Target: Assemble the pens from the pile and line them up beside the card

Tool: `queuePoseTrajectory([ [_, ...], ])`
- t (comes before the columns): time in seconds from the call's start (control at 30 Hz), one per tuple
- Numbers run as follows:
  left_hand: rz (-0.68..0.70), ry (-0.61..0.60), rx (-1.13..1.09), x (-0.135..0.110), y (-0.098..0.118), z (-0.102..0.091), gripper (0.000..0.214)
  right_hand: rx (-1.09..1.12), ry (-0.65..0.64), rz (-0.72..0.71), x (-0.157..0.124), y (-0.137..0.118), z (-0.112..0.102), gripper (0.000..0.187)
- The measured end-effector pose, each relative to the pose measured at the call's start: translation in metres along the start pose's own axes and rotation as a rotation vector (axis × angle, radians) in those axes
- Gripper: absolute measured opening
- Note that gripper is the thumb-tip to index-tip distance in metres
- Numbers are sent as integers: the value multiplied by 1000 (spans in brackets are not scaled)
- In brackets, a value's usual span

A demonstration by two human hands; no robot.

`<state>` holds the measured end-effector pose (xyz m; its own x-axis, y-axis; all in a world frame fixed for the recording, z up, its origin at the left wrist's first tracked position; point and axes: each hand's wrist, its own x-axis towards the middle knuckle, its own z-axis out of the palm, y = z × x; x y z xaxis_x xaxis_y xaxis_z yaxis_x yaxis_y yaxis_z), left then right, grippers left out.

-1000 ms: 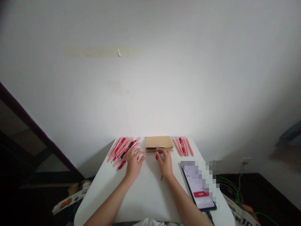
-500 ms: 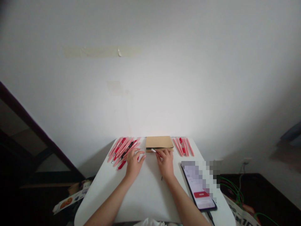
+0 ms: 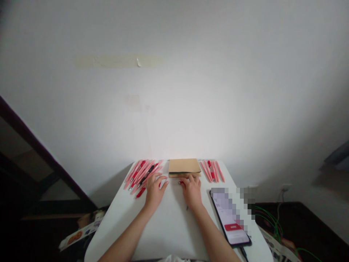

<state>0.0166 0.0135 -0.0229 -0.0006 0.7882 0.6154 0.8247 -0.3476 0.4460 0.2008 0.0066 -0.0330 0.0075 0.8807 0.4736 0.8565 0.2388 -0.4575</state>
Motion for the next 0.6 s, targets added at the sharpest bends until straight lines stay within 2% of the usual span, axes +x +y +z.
queuePoseTrajectory([
  [0.4, -4, -2, 7, 2, 2, -2, 14, 118, 73, -28, 5, 12, 0, 20],
  [0.6, -6, -8, 18, 1, 4, -4, 13, 136, 93, -42, 7, 21, 1, 25],
])
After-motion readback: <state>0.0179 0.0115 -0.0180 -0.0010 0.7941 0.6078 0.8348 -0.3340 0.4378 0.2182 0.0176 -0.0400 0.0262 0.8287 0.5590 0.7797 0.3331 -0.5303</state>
